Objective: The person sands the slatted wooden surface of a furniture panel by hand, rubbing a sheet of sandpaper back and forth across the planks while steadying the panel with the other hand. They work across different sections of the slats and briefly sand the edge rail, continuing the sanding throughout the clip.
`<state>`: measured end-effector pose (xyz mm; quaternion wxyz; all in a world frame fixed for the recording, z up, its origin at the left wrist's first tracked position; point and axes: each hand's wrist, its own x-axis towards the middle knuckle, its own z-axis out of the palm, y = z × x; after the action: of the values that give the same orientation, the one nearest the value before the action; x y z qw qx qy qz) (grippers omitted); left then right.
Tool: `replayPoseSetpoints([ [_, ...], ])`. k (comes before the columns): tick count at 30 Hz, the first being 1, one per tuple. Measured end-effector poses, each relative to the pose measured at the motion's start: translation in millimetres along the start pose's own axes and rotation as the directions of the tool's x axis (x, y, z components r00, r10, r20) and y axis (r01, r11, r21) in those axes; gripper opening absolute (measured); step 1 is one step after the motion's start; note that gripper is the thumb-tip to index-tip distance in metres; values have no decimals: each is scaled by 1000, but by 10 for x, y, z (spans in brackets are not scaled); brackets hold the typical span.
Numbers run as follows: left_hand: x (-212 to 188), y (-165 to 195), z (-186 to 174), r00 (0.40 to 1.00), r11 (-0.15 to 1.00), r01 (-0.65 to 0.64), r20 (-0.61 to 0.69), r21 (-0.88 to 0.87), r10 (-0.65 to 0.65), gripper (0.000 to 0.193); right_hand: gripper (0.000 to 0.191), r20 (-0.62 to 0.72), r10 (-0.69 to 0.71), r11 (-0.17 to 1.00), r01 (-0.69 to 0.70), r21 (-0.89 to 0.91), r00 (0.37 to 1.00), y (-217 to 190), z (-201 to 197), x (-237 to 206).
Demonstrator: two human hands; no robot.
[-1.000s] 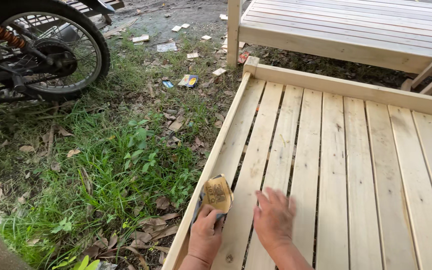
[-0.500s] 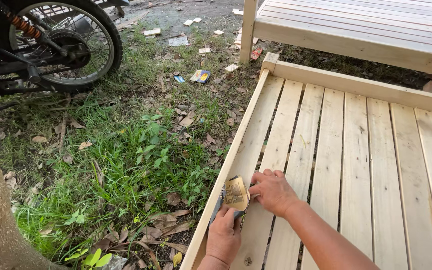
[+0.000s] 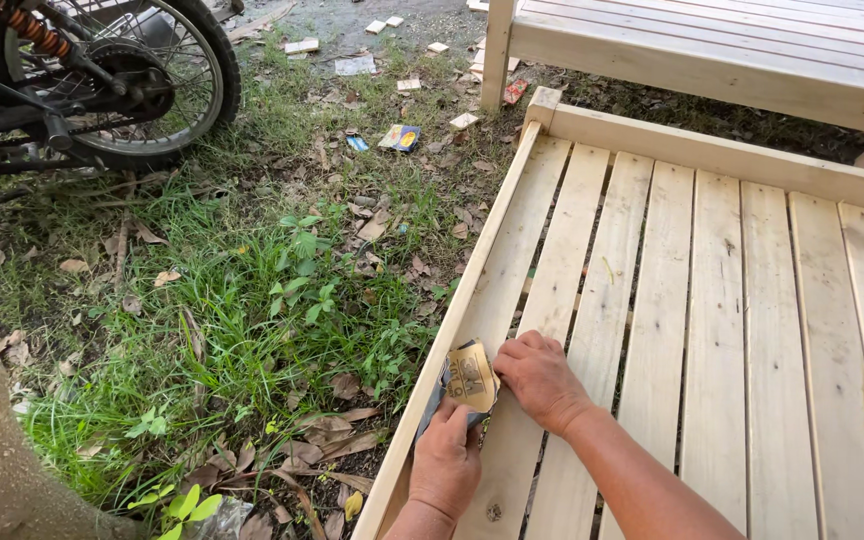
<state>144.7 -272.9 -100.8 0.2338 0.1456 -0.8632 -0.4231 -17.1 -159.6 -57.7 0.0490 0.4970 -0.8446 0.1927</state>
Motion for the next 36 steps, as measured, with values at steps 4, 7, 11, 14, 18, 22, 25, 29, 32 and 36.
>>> replayPoseSetpoints([
  [4, 0, -6, 4, 1000, 1000, -6, -1, 6, 6, 14, 9, -125, 82, 988, -64, 142, 989, 37, 151, -42],
  [7, -1, -13, 15, 1000, 1000, 1, 4, 0, -1, 13, 5, -167, 290, 928, -234, 291, 942, 92, 301, 1],
  [11, -2, -18, 17, 999, 1000, 31, 20, -3, -31, 14, 4, -167, 446, 854, -362, 374, 879, 133, 448, 99],
  [14, 1, -19, 11, 997, 998, 55, 55, 10, -56, 13, 7, -118, 508, 801, -418, 429, 853, 143, 429, 115],
  [18, 5, -21, 6, 1000, 1000, 6, 29, 15, -7, 14, 21, -207, 291, 907, -200, 371, 934, 154, 263, 36],
  [22, 6, -15, 4, 999, 1000, 9, 34, 25, -9, 14, 27, -238, 133, 956, -61, 286, 962, 123, 158, -32],
  [25, 10, -8, 5, 999, 1000, 7, 36, 24, -8, 14, 13, -290, 117, 981, -66, 180, 950, 83, 172, -30],
  [29, 12, -3, 2, 999, 1000, 12, 29, 28, -13, 14, 9, -216, 75, 995, -59, 82, 973, 62, 231, -23],
  [32, 7, -4, -4, 1000, 999, -7, 28, 39, 6, 14, 9, -227, 76, 997, -74, 16, 971, 78, 299, -18],
  [36, -2, 1, -17, 999, 999, 3, 49, 32, -5, 15, 4, -360, 225, 963, -151, 223, 905, 110, 451, -5],
])
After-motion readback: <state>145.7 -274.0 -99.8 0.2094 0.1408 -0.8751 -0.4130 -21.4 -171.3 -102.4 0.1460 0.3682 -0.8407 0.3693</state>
